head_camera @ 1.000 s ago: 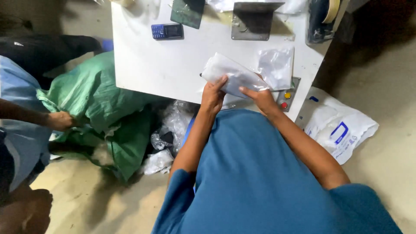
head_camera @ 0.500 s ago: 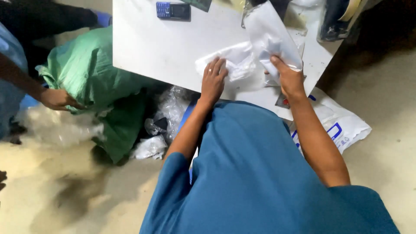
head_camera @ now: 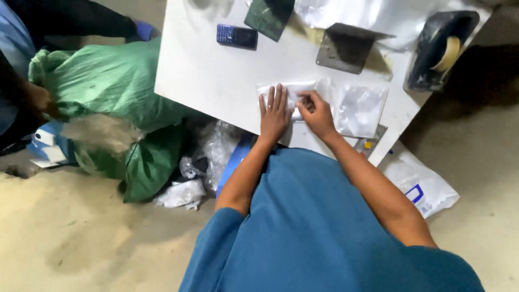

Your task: Sorting and organizing clear plastic bags on a workstation table

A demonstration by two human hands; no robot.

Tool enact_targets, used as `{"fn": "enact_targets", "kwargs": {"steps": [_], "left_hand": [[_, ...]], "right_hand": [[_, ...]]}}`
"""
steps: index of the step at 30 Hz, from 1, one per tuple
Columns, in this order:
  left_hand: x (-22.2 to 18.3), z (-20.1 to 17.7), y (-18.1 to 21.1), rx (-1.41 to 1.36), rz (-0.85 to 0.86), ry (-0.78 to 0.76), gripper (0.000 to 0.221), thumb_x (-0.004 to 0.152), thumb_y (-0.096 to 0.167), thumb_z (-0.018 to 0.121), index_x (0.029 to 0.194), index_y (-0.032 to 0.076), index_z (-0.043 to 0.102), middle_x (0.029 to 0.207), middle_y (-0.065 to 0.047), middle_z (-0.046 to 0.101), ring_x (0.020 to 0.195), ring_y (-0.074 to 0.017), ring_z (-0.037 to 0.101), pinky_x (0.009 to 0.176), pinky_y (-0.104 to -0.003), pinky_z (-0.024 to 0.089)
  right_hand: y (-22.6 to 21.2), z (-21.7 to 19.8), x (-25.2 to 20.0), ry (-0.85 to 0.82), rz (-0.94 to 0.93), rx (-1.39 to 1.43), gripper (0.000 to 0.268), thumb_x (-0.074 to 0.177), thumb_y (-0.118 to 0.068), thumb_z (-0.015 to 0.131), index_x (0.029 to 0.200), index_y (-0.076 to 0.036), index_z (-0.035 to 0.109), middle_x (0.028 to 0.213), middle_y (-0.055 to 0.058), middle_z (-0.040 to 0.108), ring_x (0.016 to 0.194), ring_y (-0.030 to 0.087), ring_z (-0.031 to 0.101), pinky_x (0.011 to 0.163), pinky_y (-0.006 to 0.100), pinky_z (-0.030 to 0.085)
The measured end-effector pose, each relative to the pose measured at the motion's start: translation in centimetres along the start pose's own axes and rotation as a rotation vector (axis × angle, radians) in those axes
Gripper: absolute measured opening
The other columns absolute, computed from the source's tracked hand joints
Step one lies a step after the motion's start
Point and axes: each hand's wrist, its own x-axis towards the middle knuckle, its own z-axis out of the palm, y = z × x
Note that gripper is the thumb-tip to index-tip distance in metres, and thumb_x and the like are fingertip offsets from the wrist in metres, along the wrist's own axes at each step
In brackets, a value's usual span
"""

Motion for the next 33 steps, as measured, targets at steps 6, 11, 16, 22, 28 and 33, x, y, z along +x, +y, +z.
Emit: {"fn": "enact_targets", "kwargs": {"steps": [6,11,16,22,28,33], "left_hand": [[-1.3,-0.6,-0.2,0.092,0.016,-0.05,0.076,0.109,0.061,0.047,0.168,0.021,0.02,0.175,-0.009,0.01,0.161,-0.0348,0.002,0.126,-0.07,0.006],[-0.5,0.1,-1.0,-0.018,0.086,-0.114,0.079,0.106,0.056,0.052,0.168,0.021,0.02,0.175,-0.011,0.007,0.161,-0.0369,-0.002,0.124,-0.074,0.001],[2.1,-3.0,-1.0,-0.189,0.039,0.173,0.072,0.103,0.056,0.055,0.164,0.025,0.033,0.173,-0.01,0.021,0.161,-0.0355,0.012,0.125,-0.063,0.014],[8.8,-8.6,-1.9,-0.545,-0.207,0.464,0.046,0.108,0.044,0.052,0.146,0.019,0.056,0.158,-0.005,0.048,0.155,-0.0277,0.034,0.13,-0.05,0.019],[21.9,-14.7,-6.6,-1.363,-0.685,0.54,0.072,0.089,0.052,0.056,0.14,0.002,0.054,0.139,-0.021,0.061,0.129,-0.0329,0.062,0.104,-0.04,0.054],[29.9,-14.2,-10.1,-2.101,-1.143,0.362,0.144,0.044,0.062,0.07,0.16,-0.008,0.021,0.146,-0.032,0.049,0.13,-0.0419,0.056,0.103,-0.052,0.049]], "right_hand": [[-1.0,0.0,-2.0,0.167,0.191,-0.312,0.084,0.083,-0.027,0.095,0.144,0.003,0.045,0.136,0.026,0.047,0.121,0.049,0.05,0.099,0.062,0.045],[3.6,5.6,-0.9,-0.195,0.703,-0.113,0.081,0.085,-0.069,0.079,0.128,-0.002,0.061,0.12,0.026,0.067,0.119,0.046,0.064,0.096,0.058,0.051],[1.1,1.9,1.5,0.075,0.572,0.276,0.069,0.082,-0.042,0.09,0.132,-0.003,0.063,0.118,0.02,0.07,0.114,0.035,0.067,0.097,0.048,0.053],[3.7,-0.1,4.5,0.299,0.604,0.75,0.047,0.081,-0.009,0.089,0.119,-0.012,0.063,0.105,0.0,0.066,0.096,0.012,0.06,0.087,0.031,0.052],[10.7,-9.2,7.8,0.884,0.745,0.799,0.053,0.08,-0.013,0.078,0.131,-0.008,0.062,0.124,0.011,0.072,0.113,0.025,0.07,0.097,0.037,0.057],[10.6,-14.2,12.2,0.845,0.913,1.206,0.072,0.06,-0.052,0.085,0.121,-0.015,0.073,0.115,0.007,0.078,0.084,0.02,0.064,0.066,0.03,0.036]]}}
